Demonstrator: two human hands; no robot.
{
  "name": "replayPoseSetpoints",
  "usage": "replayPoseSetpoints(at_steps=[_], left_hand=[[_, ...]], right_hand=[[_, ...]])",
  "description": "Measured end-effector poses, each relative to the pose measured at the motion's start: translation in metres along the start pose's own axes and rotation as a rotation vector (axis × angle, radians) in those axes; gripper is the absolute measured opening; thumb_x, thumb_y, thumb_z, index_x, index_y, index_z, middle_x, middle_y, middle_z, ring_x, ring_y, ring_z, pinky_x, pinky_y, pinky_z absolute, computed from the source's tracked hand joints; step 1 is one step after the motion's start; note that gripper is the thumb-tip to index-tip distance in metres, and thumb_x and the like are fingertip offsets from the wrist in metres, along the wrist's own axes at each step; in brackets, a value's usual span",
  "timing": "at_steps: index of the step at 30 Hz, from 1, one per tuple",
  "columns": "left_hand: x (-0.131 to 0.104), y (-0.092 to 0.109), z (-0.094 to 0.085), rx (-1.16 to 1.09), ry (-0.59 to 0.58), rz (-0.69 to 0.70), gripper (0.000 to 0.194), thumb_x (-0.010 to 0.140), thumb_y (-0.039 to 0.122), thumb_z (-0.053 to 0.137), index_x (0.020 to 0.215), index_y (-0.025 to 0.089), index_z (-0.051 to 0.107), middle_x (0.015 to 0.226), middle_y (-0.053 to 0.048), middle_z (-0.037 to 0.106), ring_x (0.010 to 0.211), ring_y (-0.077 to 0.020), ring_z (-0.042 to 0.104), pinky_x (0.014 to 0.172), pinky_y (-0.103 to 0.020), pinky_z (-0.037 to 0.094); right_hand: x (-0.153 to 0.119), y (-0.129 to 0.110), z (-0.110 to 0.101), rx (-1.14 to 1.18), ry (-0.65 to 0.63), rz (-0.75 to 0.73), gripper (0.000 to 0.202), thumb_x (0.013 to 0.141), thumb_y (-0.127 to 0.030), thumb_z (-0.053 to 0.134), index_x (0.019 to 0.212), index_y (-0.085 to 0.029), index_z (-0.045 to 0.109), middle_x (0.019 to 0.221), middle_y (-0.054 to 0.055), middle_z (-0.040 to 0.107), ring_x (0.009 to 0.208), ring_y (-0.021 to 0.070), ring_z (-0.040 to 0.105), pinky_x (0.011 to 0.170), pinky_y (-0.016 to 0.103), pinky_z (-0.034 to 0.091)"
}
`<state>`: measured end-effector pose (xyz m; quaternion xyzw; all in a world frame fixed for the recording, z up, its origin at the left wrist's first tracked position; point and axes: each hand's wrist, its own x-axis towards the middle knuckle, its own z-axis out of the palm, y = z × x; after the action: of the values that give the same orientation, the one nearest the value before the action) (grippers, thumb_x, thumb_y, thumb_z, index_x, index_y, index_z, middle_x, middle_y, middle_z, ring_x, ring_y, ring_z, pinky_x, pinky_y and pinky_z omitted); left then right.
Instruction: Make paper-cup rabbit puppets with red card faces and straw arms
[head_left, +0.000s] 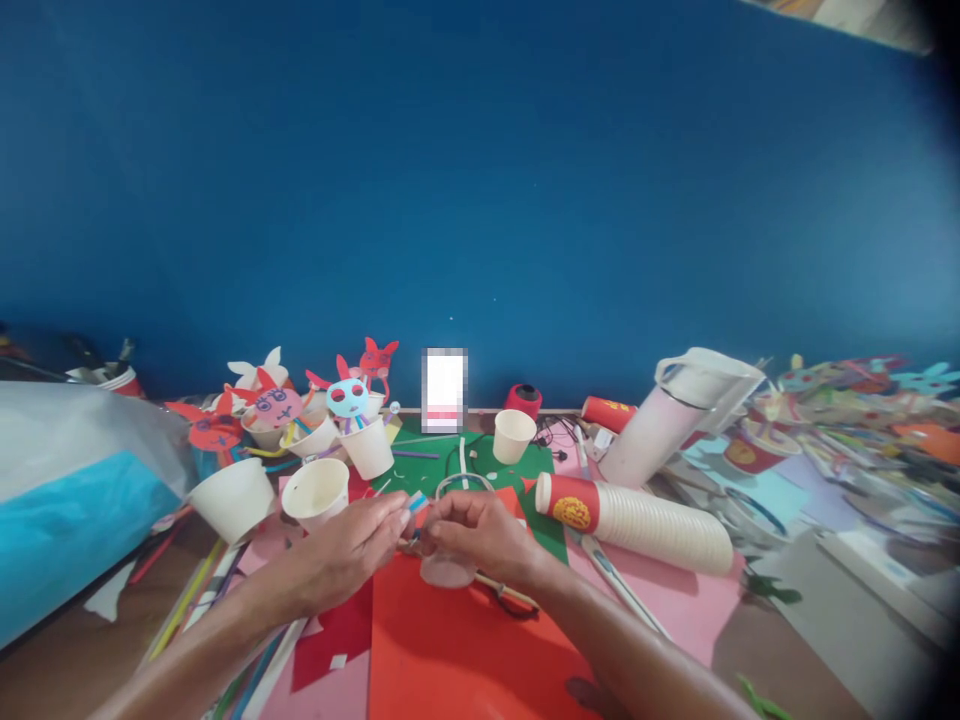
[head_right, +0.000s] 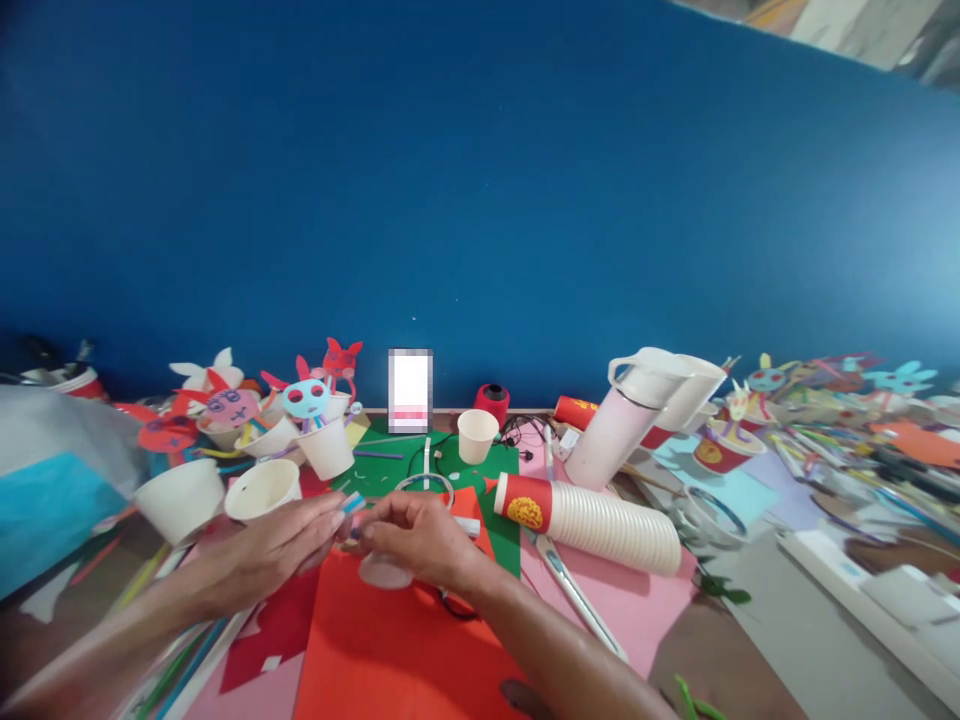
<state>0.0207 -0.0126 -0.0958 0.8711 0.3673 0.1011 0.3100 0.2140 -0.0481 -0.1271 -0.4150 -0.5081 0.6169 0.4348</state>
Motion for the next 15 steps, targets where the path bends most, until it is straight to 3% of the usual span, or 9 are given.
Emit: replayPoseSetpoints(at_steps=[5,11,15], left_hand=[[-0.001,0.006,0.004,0.193,0.020,0.025,0.035,0.084,0.031,0.027,0.105,0.020,0.053,0.104,-0.012,0.063,0.107,-0.0272,0.051,0.089,-0.039,0.038],[0.008,0.015,0.014,0.370,0.028,-0.098,0.027,0.086,0.022,0.022,0.095,0.017,0.048,0.069,-0.008,0.063,0.065,-0.0219,0.061,0.057,-0.028,0.039],[0.009,0.020,0.020,0.478,0.038,-0.090,0.020,0.083,0.014,0.027,0.092,0.017,0.046,0.075,-0.008,0.066,0.069,-0.0236,0.063,0.055,-0.028,0.038]], right_hand=[[-0.001,-0.008,0.006,0.044,0.021,0.003,0.017,0.069,-0.033,0.064,0.072,-0.016,0.061,0.068,0.000,0.062,0.060,0.0097,0.058,0.057,0.021,0.043],[-0.003,-0.009,0.008,0.069,0.030,0.013,0.018,0.069,-0.032,0.063,0.073,-0.015,0.062,0.067,0.001,0.062,0.060,0.0108,0.057,0.058,0.022,0.042],[-0.003,-0.005,0.007,0.027,0.090,0.002,0.021,0.072,-0.035,0.061,0.067,-0.014,0.060,0.064,0.001,0.061,0.057,0.0100,0.052,0.056,0.022,0.039]])
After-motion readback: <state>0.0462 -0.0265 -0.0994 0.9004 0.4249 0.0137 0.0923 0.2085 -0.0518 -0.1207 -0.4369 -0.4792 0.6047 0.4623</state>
